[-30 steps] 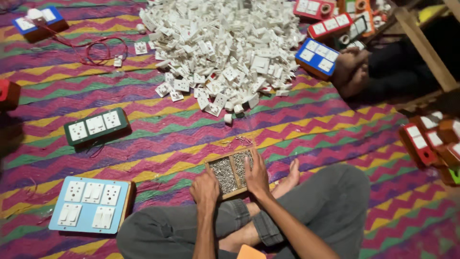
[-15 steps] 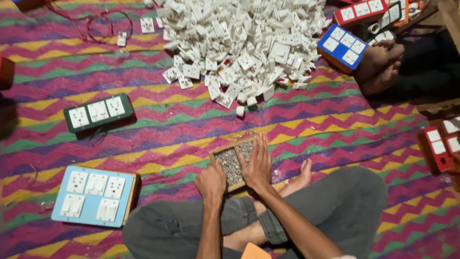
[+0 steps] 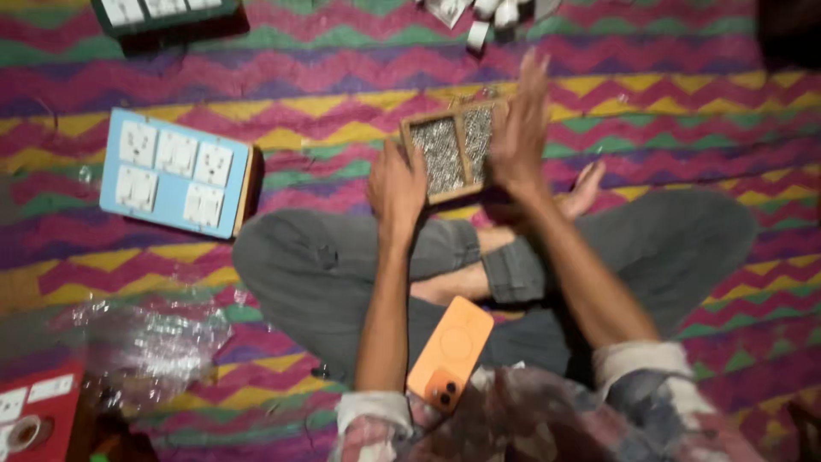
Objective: The person sits cross-legged on a floor mat and sorts small metal screws and pins by hand, picking them one at a time from a divided wooden box and placing them aside, with piles of white electrical switch and socket plates scattered around the work area.
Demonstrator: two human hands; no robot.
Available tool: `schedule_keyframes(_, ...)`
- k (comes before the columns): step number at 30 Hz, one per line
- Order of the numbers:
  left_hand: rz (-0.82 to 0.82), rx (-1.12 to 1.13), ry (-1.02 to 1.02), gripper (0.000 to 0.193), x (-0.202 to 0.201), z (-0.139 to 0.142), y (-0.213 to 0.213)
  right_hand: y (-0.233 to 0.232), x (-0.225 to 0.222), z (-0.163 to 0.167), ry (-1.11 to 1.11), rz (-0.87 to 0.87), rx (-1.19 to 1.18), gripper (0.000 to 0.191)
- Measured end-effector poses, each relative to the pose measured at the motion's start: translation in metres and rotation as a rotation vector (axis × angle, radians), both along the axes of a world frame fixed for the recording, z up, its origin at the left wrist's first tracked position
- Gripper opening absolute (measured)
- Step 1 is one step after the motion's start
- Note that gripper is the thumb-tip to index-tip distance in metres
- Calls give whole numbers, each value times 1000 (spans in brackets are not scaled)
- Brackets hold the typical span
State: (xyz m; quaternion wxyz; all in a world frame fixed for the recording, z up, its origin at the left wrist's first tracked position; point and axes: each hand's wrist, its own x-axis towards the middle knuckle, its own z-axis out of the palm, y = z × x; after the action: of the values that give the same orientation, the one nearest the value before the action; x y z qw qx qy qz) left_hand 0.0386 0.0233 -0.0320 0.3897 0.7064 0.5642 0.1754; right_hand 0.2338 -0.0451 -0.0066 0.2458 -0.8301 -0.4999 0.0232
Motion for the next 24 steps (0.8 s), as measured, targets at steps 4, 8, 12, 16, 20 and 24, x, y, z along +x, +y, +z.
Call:
schedule_keyframes(4,75,59,-83,42,5,13,8,29,38,18,-128,79,-188,69)
schedule_keyframes(8,151,73,-161,44,15,15,17,50,33,3,-122,118,-325,74)
schedule_keyframes(12,208,45,-179,44,13,11,20,49,11,-31,-92,94,-335,76)
schedule_keyframes(16,212,-123,-266,43,16,16,21,44,14,-42,-41,90,-347,66)
schedule_keyframes(20,202,-78,-291,41,19,22,20,42,16,-36,-103,142,-283,58)
schedule_keyframes(24,208,-45,-309,39,15,20,18,42,15,-34,-91,142,-304,55)
